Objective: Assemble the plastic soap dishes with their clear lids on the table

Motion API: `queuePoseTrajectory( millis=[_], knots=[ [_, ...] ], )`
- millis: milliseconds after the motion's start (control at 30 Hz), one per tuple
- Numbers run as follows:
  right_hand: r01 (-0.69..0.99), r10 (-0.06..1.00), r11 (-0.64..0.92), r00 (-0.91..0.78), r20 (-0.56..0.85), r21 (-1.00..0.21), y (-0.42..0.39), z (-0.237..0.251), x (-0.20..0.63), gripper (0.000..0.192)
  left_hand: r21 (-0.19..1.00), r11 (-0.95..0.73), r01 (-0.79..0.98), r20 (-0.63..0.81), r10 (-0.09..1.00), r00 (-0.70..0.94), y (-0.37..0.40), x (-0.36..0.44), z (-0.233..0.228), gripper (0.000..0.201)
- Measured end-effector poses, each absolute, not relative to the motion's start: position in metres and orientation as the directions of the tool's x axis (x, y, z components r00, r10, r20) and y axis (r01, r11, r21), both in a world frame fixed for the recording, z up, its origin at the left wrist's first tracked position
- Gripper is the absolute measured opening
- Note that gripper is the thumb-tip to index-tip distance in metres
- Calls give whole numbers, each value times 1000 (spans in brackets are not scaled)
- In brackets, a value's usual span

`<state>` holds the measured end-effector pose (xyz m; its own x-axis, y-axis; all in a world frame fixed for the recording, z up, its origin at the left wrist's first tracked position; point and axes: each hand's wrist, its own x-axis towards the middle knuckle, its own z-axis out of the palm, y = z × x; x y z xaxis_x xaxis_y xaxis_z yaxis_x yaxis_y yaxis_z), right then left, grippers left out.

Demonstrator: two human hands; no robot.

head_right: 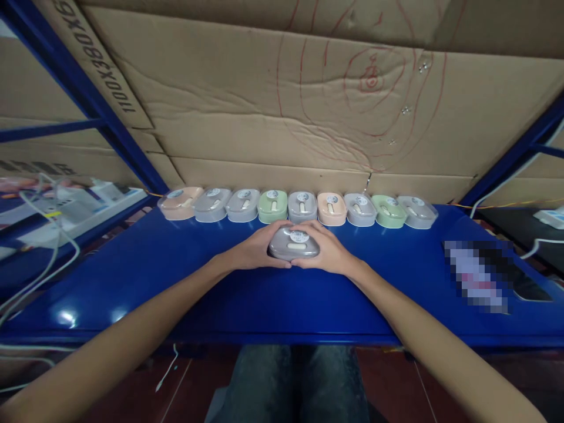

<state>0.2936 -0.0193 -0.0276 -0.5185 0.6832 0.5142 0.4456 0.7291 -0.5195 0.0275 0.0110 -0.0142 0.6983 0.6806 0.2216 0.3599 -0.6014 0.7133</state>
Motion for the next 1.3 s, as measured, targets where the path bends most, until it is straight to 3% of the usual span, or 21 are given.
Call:
queuePoseTrajectory(
  millis=[433,733,900,1133,1200,1300],
  knots=[
    [488,731,681,-498,466,-546,-20,-25,295,81,577,-714,397,296,636,713,12,25,-20,112],
    [422,809,569,-443,387,-706,-19,-32,297,105,272,-881,386,401,469,787,-14,34,-3,84],
    [337,792,556,-491,362,-760,-20,-29,299,112,140,-913,383,374,407,833,-16,36,0,63],
    [277,833,521,-369,412,-807,-13,-30,302,67,49,-827,560,275,550,788,-57,1,13,72],
    [310,852,508,-320,415,-804,-10,-31,303,62,27,-757,653,283,632,721,-77,-24,13,80],
    [370,855,515,-283,434,-773,-10,-32,301,59,-16,-633,774,311,732,606,-106,-66,8,75]
  ],
)
